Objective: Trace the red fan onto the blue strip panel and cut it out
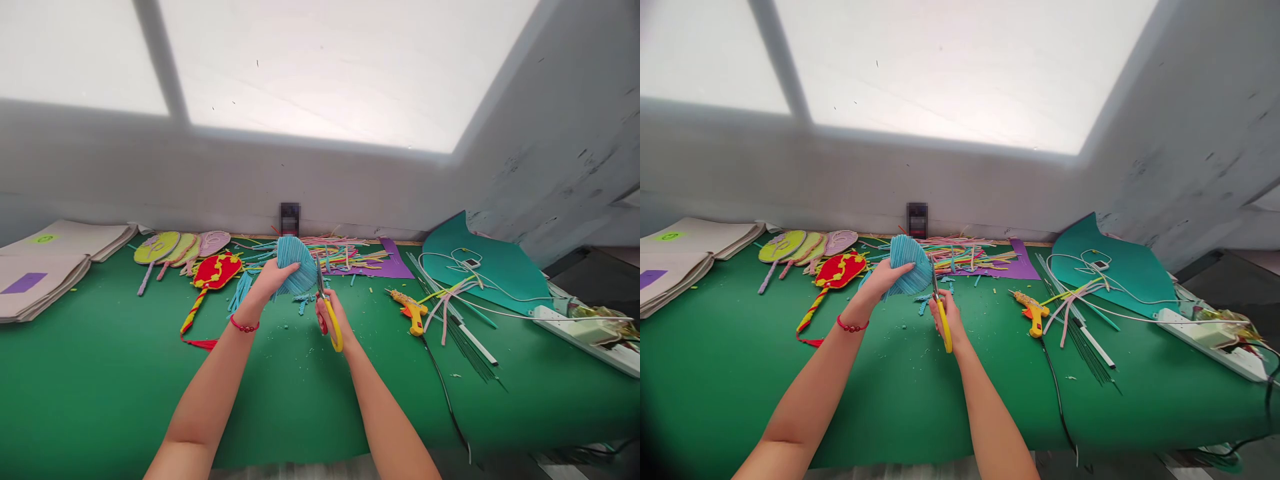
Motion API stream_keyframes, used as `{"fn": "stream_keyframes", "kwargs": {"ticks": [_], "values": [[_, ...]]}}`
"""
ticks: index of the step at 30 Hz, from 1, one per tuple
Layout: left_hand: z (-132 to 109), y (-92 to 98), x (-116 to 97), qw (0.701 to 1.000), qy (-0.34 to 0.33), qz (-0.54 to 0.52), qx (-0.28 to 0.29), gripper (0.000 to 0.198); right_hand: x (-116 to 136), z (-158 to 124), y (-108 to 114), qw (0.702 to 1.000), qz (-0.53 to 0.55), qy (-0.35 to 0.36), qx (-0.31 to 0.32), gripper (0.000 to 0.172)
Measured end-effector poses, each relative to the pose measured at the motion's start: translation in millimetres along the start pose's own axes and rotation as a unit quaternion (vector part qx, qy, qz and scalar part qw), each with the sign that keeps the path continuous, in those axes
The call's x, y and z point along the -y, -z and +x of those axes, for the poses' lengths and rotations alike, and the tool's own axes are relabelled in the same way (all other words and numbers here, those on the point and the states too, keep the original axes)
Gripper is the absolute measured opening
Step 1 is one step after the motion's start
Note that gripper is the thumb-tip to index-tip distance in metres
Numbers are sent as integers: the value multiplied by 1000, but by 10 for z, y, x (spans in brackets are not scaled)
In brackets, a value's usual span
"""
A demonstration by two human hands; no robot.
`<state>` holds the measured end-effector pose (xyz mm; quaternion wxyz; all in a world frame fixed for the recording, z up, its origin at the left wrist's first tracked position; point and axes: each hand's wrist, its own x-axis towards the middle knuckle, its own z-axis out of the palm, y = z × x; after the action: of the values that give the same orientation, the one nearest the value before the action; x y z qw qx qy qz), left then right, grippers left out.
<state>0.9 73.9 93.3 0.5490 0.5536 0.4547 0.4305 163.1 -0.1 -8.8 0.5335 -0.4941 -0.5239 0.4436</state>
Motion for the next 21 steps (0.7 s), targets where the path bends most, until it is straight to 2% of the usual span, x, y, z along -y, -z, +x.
{"fn": "stream_keyframes", "kwargs": {"ticks": [9,17,21], "values": [[-20,-4,-32,1000,18,21,-3,40,-5,-7,2,1000,2,-10,-11,47],[7,-18,15,1000,16,2,-12,45,16,-8,2,998,-42,4,-38,48],[46,-9,78,998,-18,-42,31,45,26,-2,4,998,-45,11,-41,50]]}}
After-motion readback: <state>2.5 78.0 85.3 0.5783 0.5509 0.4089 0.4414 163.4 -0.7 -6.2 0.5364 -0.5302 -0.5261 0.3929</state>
